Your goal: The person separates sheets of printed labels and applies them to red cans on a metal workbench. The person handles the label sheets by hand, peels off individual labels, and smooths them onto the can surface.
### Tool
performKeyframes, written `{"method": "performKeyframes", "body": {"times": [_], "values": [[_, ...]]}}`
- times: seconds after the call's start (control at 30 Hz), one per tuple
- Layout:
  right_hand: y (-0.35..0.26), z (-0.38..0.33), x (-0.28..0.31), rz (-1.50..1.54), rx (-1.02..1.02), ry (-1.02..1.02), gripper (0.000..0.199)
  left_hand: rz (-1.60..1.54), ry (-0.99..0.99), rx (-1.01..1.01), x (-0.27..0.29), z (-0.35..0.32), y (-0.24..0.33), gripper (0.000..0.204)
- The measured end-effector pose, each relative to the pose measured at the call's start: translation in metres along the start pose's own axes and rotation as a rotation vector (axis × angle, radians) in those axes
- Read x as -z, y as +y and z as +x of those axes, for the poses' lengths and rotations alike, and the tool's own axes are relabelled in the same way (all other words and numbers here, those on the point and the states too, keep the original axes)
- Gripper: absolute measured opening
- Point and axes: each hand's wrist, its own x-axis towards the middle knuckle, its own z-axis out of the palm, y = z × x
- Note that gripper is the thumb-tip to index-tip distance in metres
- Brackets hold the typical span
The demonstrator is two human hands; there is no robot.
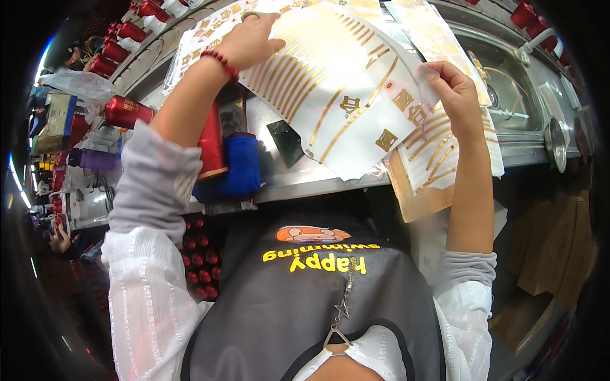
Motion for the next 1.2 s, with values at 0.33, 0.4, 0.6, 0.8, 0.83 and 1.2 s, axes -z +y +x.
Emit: {"method": "performKeyframes", "body": {"times": [0.33, 0.4, 0.6, 0.8, 0.83, 1.2], "values": [[0.001, -0.007, -0.001, 0.301, -0.084, 0.032, 0.020, -0.855, -0.317, 0.456, -0.004, 0.057, -0.056, 0.051], [0.005, -0.006, 0.002, 0.320, -0.121, 0.058, 0.021, -1.004, -0.287, 0.377, -0.006, 0.064, -0.064, 0.029], [0.000, -0.007, 0.001, 0.338, -0.282, 0.011, 0.025, -1.171, -0.071, 0.048, 0.010, 0.069, -0.087, 0.022], [-0.014, -0.009, 0.012, 0.426, -0.300, 0.005, 0.026, -1.187, 0.022, -0.057, 0.112, 0.057, -0.001, 0.011], [-0.015, -0.007, 0.013, 0.449, -0.288, 0.004, 0.026, -1.155, -0.010, -0.084, 0.127, 0.061, 0.000, 0.006], [-0.016, 0.016, 0.078, 0.567, -0.134, -0.062, 0.020, -0.992, 0.120, -0.169, 0.222, 0.085, 0.068, 0.025]]}}
